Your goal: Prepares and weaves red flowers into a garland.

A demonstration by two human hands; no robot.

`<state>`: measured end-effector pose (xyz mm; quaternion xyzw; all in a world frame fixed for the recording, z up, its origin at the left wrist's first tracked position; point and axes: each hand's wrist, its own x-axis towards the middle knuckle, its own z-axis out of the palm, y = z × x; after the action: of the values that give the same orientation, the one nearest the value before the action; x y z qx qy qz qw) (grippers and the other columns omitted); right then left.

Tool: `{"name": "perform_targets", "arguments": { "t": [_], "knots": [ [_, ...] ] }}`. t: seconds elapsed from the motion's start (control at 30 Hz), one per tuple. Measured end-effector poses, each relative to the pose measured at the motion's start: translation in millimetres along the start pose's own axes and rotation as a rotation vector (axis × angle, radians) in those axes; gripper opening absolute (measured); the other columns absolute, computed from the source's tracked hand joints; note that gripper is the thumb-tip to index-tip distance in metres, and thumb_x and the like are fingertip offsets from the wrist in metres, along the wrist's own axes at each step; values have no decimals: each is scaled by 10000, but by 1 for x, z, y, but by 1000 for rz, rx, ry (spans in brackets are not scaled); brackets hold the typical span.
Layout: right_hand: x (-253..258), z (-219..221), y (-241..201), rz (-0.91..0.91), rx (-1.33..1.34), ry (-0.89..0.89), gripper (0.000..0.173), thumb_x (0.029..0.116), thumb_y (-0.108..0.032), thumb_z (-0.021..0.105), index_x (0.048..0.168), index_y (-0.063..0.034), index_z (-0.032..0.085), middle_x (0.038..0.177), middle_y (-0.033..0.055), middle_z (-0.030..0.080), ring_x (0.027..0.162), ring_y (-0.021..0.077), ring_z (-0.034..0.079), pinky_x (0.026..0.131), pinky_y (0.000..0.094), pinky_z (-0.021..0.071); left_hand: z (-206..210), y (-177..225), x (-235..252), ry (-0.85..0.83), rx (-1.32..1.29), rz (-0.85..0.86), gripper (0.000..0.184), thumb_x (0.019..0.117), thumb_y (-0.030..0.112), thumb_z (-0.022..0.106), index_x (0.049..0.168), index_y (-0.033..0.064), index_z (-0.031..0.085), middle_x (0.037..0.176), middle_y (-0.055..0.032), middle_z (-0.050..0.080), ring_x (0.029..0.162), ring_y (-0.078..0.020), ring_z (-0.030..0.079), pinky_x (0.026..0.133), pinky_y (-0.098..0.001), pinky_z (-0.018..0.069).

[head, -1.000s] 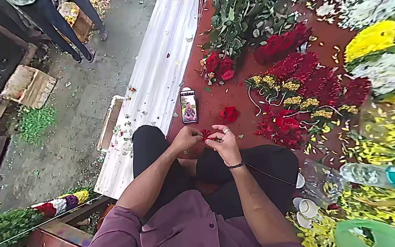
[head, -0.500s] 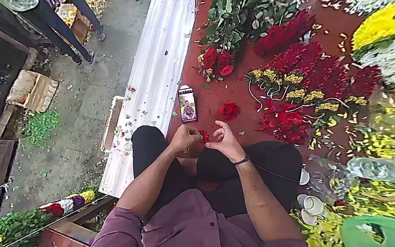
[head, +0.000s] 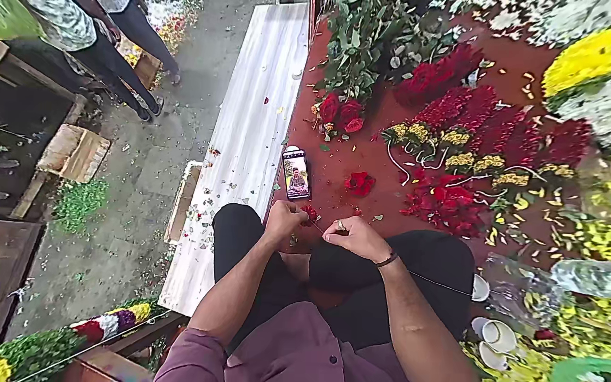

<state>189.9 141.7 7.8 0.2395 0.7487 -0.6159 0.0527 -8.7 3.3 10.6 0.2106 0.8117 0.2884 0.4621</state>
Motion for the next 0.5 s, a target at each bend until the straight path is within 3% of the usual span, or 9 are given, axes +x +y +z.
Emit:
{"name": "perform_targets", "arguments": {
  "t": [0.1,0.13,0.17,0.2,0.23,0.3,0.37,0.4,0.5],
  "knots": [
    [1,5,-3,-106,161,44,126,924,-210,731,911,-99,789,873,-23,750,829,39,686,797,270,579,-3,16,-14,-288,344,78,206,873,292,716,904,96,770,838,-84,738,817,-265,713,786,-575,575],
    [3,4,0,-115,198,53,116,919,-194,740,907,-91,792,866,-16,747,825,51,687,793,278,582,-7,22,-20,-482,338,175,198,895,249,733,953,64,774,860,-96,740,818,-249,708,791,-546,582],
    [5,0,3,-108,247,32,106,913,-176,748,904,-80,794,857,-12,742,819,54,684,793,278,580,-11,24,-23,-651,233,299,164,899,209,746,925,48,758,803,-51,710,741,-160,658,724,-430,565],
    [5,-3,7,-83,317,-12,95,909,-158,753,904,-71,791,846,-15,737,804,49,676,783,264,576,-11,22,-24,-754,32,391,116,895,178,742,893,63,747,760,22,683,687,-55,609,668,-296,531],
    [5,-3,10,-49,391,-51,77,899,-153,756,887,-80,779,819,-34,725,760,29,660,738,243,567,-10,21,-26,-759,-203,420,89,905,151,735,905,63,753,772,49,691,694,-10,607,673,-234,525],
    [3,2,7,15,474,-64,38,869,-147,765,888,-128,738,782,-86,698,667,-13,597,641,196,520,-6,19,-21,-477,-513,333,95,921,112,711,924,21,740,805,-25,703,705,-75,622,677,-273,538],
    [5,8,-1,-18,453,-79,75,908,-143,743,911,-95,801,798,-70,735,642,-23,581,606,179,488,2,12,-6,-122,-435,211,135,950,160,731,912,31,723,755,-50,672,621,-111,562,583,-294,470],
    [8,11,-4,-39,414,-81,100,926,-146,726,921,-86,806,822,-56,742,668,-14,598,630,186,504,4,7,1,-20,-306,153,157,943,197,748,923,41,746,757,-58,708,633,-137,624,608,-347,525],
    [11,21,-3,-69,260,-93,139,942,-189,718,935,-80,804,865,-34,758,748,-7,652,719,214,550,10,-1,3,49,-166,73,170,945,229,738,946,61,756,785,-57,725,681,-163,667,666,-404,565]
  ]
}}
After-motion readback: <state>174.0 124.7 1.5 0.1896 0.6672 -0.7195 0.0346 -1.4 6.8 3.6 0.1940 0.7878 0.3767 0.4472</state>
